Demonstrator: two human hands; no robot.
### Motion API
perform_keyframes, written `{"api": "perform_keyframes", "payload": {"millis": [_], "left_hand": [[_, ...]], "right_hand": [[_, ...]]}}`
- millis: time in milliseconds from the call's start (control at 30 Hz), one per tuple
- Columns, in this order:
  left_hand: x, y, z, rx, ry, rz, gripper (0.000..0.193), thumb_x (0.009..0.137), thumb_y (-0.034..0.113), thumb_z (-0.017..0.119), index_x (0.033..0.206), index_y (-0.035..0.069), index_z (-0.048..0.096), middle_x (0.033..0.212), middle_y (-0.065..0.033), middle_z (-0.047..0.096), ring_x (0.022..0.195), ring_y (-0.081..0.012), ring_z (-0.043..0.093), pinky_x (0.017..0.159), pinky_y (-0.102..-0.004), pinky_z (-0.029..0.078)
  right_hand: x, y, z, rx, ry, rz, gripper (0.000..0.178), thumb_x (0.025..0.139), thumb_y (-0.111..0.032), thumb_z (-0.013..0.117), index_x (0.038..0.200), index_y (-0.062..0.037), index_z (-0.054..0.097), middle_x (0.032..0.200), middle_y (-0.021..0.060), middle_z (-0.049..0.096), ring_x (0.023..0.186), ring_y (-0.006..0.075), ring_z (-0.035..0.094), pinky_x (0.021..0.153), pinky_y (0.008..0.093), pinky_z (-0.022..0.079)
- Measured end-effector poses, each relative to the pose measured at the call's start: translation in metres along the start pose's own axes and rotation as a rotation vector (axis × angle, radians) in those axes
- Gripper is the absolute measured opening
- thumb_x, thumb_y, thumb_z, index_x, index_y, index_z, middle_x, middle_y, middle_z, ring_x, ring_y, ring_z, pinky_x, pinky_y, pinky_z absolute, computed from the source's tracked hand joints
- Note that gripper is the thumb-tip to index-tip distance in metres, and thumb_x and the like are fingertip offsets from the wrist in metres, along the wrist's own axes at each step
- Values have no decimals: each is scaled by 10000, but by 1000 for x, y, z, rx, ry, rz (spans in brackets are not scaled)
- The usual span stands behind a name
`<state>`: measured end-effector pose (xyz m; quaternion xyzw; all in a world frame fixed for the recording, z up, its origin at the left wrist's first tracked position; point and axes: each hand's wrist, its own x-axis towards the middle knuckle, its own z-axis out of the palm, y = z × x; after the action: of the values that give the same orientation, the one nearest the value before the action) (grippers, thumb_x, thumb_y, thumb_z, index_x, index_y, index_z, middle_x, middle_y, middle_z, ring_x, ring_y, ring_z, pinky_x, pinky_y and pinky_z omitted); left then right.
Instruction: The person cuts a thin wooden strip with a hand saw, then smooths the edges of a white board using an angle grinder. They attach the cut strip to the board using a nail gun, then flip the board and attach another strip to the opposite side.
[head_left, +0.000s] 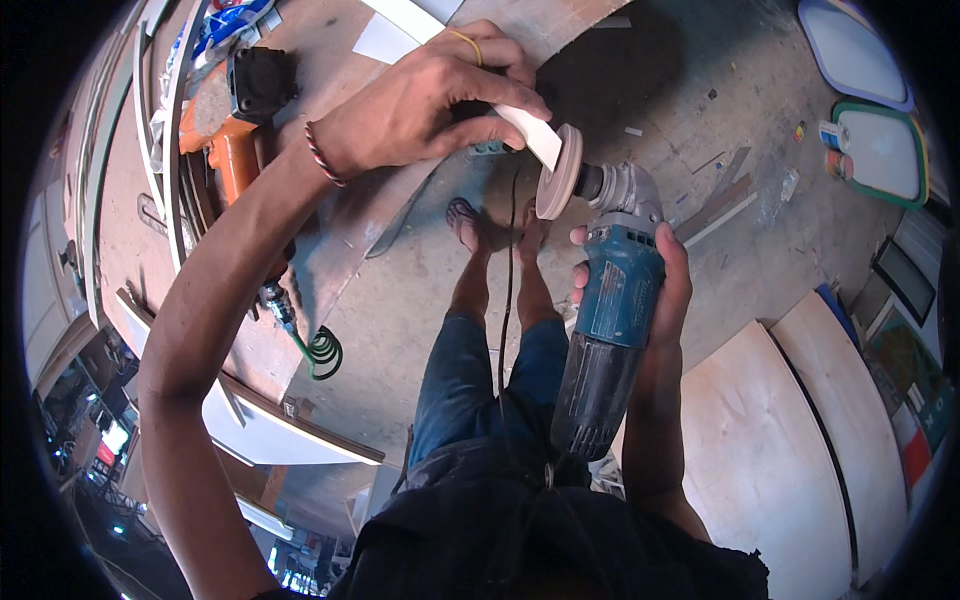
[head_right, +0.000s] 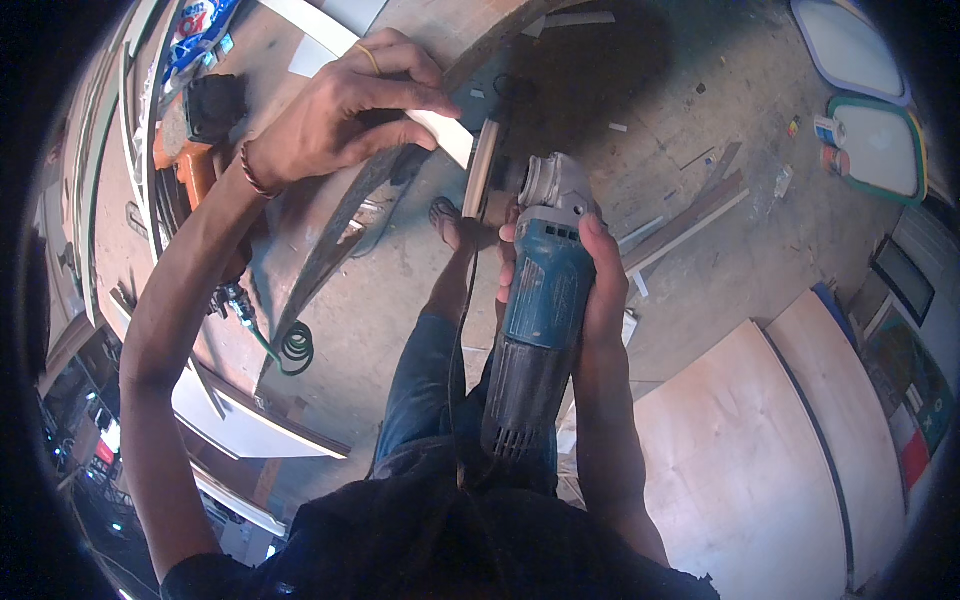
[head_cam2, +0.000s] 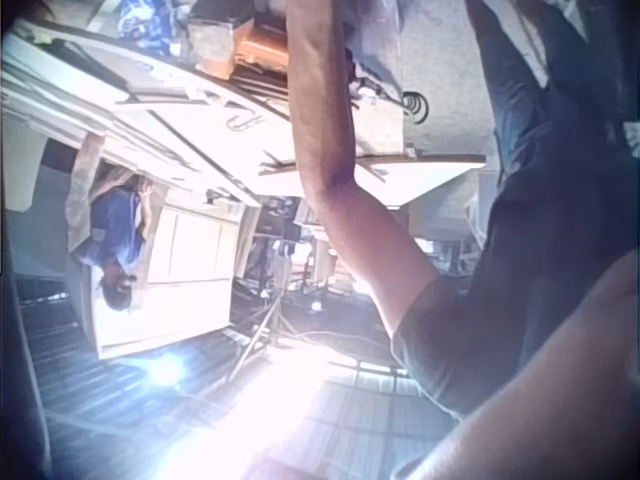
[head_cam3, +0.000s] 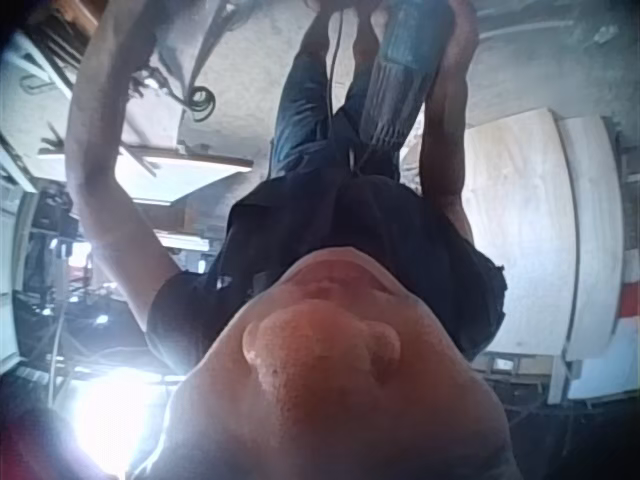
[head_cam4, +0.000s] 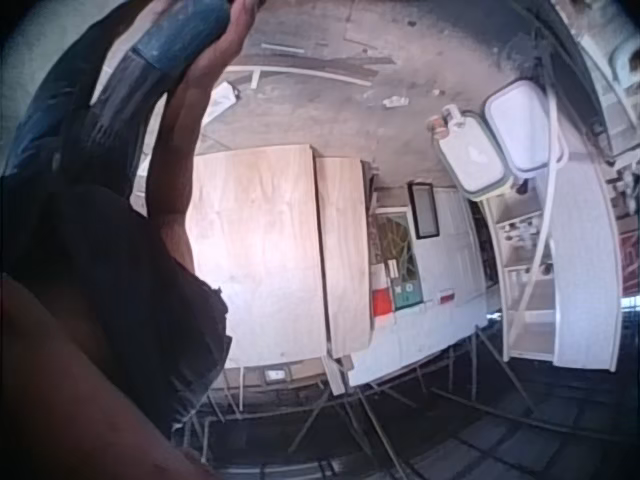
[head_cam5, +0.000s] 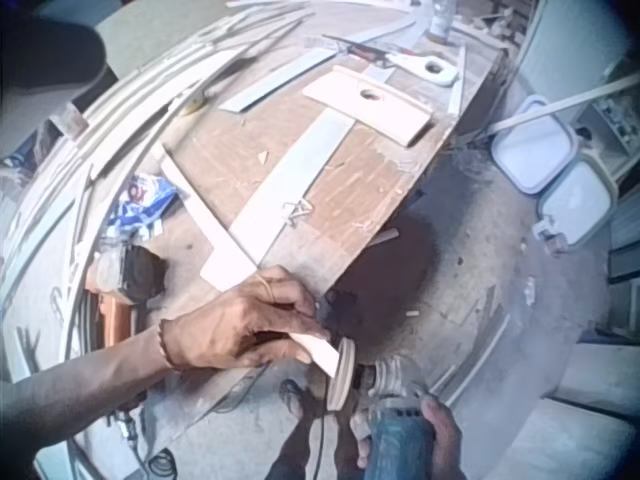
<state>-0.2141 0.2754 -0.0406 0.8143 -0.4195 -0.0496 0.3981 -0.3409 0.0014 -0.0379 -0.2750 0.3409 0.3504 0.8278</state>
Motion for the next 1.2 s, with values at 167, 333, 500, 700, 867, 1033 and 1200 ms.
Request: {"api": "perform_keyframes", "payload": {"millis": [167,333,500,700,867,1033,1200], "left_hand": [[0,0,0,4,10,18,280,768,201,771,1019,79,754,989,-63,666,1008,-245,569,910,-391,463],[0,1,-1,-15,7,-3,282,762,191,776,1024,89,754,981,-55,659,1012,-243,567,915,-390,463],[3,2,-1,-18,8,4,286,760,191,776,1024,85,753,976,-54,654,995,-243,561,902,-390,462],[-1,0,0,0,29,21,285,765,192,770,1025,76,750,969,-58,642,972,-249,553,885,-389,462],[2,0,-1,-15,14,20,299,761,199,774,1032,75,747,965,-56,643,978,-252,554,891,-390,459],[1,0,-1,-5,19,14,298,761,195,775,1033,79,747,976,-58,648,983,-252,558,896,-393,457],[1,3,-6,-34,-45,-1,335,786,214,770,1082,64,722,1095,-82,655,1065,-269,564,950,-414,437]], "right_hand": [[-7,1,6,-2,23,-3,825,895,-677,411,1254,62,485,814,191,640,687,258,673,587,343,581],[-8,0,7,31,-13,-2,835,895,-675,411,1270,68,474,824,203,637,700,268,675,595,350,585],[-9,4,2,53,7,4,838,896,-670,416,1284,71,467,832,209,638,711,278,679,603,355,589],[-7,3,2,13,-24,-15,842,893,-677,419,1281,68,474,831,210,638,715,281,680,603,359,592],[-5,1,3,30,9,-4,844,893,-680,419,1272,71,482,824,207,639,699,276,678,594,354,591],[-3,1,5,23,5,-14,848,884,-687,433,1256,72,494,818,200,639,671,270,675,584,355,590],[-1,1,-5,5,35,-89,808,890,-654,428,1244,69,500,844,210,635,687,281,659,577,366,581]]}}
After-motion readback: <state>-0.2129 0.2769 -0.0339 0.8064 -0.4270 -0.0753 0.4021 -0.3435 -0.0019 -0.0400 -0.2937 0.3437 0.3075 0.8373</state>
